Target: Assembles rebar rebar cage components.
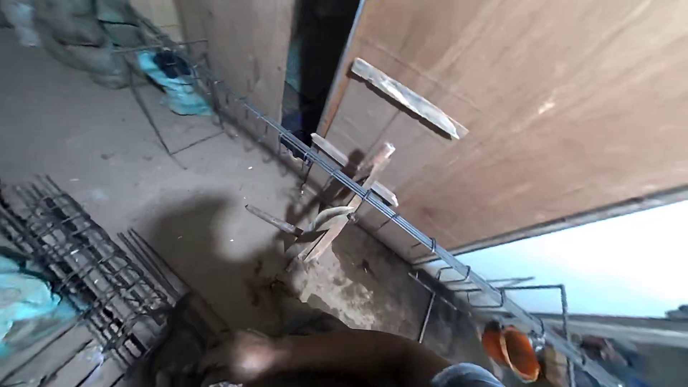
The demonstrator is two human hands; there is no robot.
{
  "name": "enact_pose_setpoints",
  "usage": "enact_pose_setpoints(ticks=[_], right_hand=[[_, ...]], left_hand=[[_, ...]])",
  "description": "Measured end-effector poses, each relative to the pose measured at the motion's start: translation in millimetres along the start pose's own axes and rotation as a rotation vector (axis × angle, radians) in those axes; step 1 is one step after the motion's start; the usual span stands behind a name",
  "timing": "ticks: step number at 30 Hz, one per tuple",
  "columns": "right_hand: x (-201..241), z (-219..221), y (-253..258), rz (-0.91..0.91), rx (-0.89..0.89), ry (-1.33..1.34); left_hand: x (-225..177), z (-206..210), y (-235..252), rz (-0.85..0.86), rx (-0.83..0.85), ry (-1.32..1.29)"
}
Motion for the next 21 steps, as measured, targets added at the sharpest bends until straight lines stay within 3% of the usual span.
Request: enact_pose_setpoints(ticks=[7,11,15,18,21], right_hand=[[-80,-57,-62,0.185,-0.489,0.170],[-160,-67,-93,0.398,-0.545,0.351],[-214,-69,-126,0.573,-0.588,0.302],[-236,-75,-150,0.577,-0.708,0.309],[-257,-83,-169,0.617,-0.785,0.327]], left_hand=[[65,62,90,-0.209,0.104,0.174],[134,81,145,-0.464,0.126,0.372],[206,98,174,-0.643,0.158,0.403],[229,123,175,-0.696,0.101,0.625],[242,140,177,-0.719,0.172,0.870]])
Point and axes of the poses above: each hand's wrist, its own y-axis towards the middle knuckle, its own z-axis out of the palm, x = y × z, the point moved 4 cm from there along y, towards the middle knuckle, and after that the axes turned 14 degrees about x, right-handed, at the moved point
